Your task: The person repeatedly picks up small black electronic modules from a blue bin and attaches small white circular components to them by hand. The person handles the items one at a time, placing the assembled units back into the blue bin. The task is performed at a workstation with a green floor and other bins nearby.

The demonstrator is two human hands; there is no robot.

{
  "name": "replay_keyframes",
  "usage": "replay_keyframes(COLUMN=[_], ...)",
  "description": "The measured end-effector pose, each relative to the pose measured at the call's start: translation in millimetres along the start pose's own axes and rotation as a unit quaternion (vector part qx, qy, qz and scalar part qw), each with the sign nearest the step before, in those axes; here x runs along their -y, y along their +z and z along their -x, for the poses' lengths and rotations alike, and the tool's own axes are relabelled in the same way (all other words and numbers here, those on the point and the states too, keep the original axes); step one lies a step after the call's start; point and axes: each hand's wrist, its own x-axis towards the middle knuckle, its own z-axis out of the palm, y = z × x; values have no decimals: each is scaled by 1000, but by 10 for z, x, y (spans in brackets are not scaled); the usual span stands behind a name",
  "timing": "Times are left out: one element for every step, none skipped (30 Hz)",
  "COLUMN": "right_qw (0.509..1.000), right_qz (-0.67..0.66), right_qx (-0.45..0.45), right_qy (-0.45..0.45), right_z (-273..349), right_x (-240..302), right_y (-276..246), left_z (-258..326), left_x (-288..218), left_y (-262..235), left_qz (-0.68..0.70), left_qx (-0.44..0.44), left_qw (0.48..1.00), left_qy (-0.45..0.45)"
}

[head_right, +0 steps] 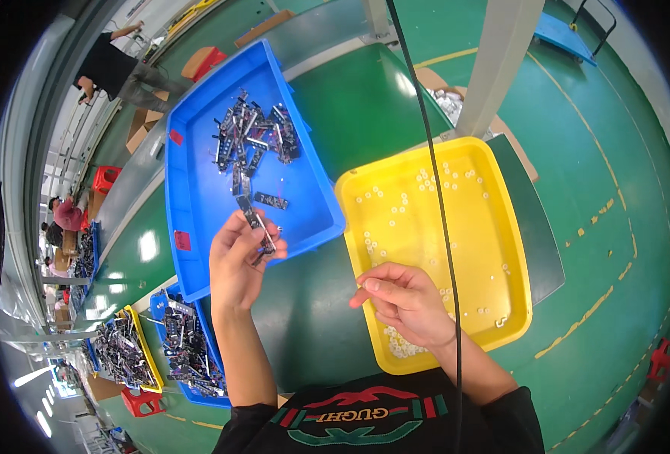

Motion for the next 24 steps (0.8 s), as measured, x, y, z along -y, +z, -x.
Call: replay_keyframes(right_qw=[1000,999,999,998,997,996,996,995,994,993,993,992,990,987,984,981,977,973,973,973,973,970,968,965], right_qz=[13,26,39,49,59,69,69,69,70,71,72,73,85,96,108,117,126,135,133,131,128,135,143,150], right_qx=[7,14,20,23,24,26,24,22,20,22,24,26,35,43,51,51,51,50,52,54,55,55,55,54], right_qy=[-7,-14,-21,-30,-39,-48,-59,-70,-80,-86,-92,-98,-109,-120,-131,-148,-164,-180,-182,-183,-185,-193,-201,-209], right_z=[1,1,2,-2,-5,-13,-27,-41,-50,-62,-71,-67,-72,-74,-71,-67,-58,-55,-57,-60,-62,-67,-71,-73], right_x=[2,12,20,31,42,49,47,46,46,41,37,32,32,30,25,20,17,14,8,2,-3,-11,-20,-24], right_y=[8,35,66,109,160,196,215,227,230,224,215,201,192,183,175,190,218,234,235,234,233,231,230,228], left_z=[67,128,185,229,259,274,290,303,321,348,373,396,416,433,446,455,463,475,492,506,518,529,535,533], left_x=[34,61,80,88,107,138,171,200,212,211,214,224,220,222,237,253,263,251,229,218,225,232,235,239], left_y=[41,91,141,189,215,221,221,223,245,277,299,302,294,283,260,228,210,224,256,282,301,318,327,324], left_qz=[20,24,37,48,60,66,72,78,84,90,96,83,70,57,66,75,85,90,97,103,89,74,60,42], left_qx=[6,-6,-12,-17,-22,-19,-16,-14,-11,-10,-10,6,22,37,63,89,116,112,109,107,102,98,94,97], left_qw=[1000,1000,999,998,997,996,996,995,994,994,993,995,996,997,995,993,989,989,989,988,990,992,993,994], left_qy=[-3,-19,-29,-38,-46,-53,-59,-66,-68,-68,-69,-61,-50,-39,-36,-31,-27,-33,-39,-45,-38,-31,-24,-21])
